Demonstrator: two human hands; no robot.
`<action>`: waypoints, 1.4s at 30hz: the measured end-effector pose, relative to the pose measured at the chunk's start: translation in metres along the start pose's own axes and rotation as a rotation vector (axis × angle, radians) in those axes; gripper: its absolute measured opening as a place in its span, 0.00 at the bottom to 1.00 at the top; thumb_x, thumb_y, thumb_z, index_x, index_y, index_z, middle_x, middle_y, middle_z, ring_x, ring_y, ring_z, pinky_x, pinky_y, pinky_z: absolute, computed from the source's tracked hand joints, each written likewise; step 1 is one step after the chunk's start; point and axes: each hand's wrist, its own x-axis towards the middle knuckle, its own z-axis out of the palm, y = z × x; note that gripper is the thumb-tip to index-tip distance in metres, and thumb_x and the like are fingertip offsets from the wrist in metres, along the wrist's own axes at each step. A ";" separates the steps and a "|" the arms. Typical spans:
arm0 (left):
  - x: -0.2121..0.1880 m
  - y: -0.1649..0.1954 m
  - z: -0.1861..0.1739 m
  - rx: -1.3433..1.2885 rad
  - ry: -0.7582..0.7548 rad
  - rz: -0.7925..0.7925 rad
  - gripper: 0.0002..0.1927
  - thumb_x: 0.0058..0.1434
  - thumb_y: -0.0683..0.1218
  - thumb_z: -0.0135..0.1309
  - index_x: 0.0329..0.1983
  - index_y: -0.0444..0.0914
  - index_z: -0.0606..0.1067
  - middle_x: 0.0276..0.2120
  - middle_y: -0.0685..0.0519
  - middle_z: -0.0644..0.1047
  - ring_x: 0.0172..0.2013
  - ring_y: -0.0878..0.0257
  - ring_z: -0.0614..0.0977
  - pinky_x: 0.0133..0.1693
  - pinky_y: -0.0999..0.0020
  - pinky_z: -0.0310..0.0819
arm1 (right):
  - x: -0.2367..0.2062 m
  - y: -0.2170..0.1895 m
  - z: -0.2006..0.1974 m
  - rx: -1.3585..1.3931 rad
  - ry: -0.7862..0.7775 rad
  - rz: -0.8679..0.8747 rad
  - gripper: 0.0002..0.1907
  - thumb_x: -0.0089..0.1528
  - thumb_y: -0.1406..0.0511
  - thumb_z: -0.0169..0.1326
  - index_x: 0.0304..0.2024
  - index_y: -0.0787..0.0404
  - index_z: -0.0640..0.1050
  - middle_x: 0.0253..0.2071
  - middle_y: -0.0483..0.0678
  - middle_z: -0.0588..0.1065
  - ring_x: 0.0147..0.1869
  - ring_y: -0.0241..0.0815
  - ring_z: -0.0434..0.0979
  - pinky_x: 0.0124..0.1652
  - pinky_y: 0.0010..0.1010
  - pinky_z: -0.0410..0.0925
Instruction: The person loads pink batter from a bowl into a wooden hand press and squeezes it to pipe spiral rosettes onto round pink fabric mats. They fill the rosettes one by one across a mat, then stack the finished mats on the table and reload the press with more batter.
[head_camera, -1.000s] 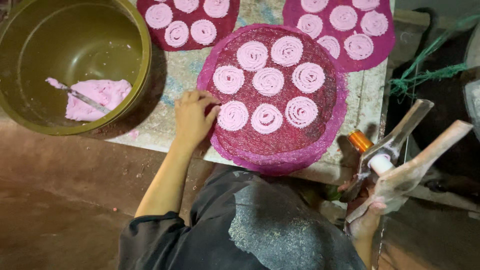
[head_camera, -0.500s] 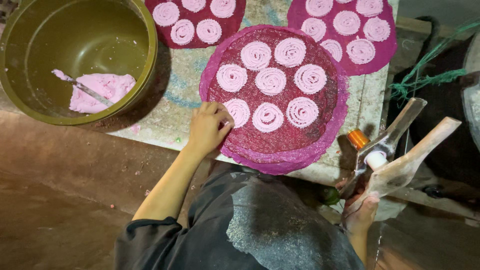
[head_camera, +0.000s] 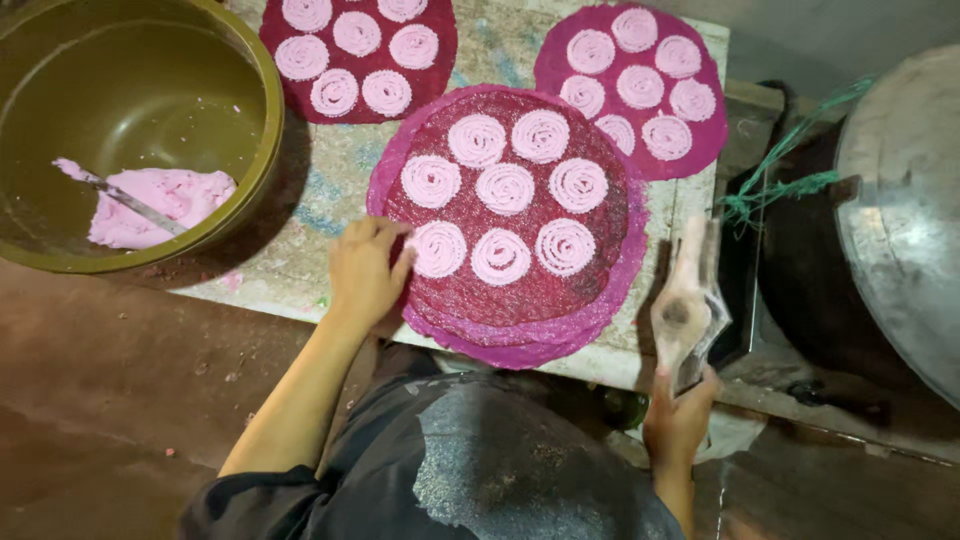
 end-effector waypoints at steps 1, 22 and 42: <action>0.003 -0.007 0.002 0.020 0.011 -0.032 0.15 0.59 0.49 0.61 0.49 0.42 0.80 0.45 0.48 0.77 0.49 0.48 0.76 0.46 0.50 0.66 | 0.000 -0.004 0.002 -0.111 0.014 0.001 0.37 0.69 0.50 0.55 0.66 0.73 0.65 0.59 0.69 0.70 0.62 0.65 0.71 0.60 0.48 0.63; 0.067 -0.069 0.020 -0.408 -0.164 -0.104 0.12 0.57 0.42 0.61 0.44 0.36 0.75 0.39 0.44 0.78 0.39 0.49 0.81 0.42 0.56 0.76 | 0.157 -0.196 0.094 -0.288 -0.028 -0.233 0.15 0.63 0.63 0.65 0.49 0.64 0.80 0.41 0.59 0.76 0.45 0.60 0.76 0.45 0.46 0.69; 0.175 -0.066 -0.049 -0.733 -0.272 0.110 0.12 0.61 0.38 0.59 0.48 0.38 0.82 0.51 0.48 0.80 0.42 0.61 0.82 0.44 0.68 0.79 | 0.199 -0.253 0.079 0.103 -0.155 -0.370 0.12 0.65 0.74 0.56 0.49 0.61 0.83 0.44 0.49 0.79 0.48 0.38 0.78 0.51 0.28 0.68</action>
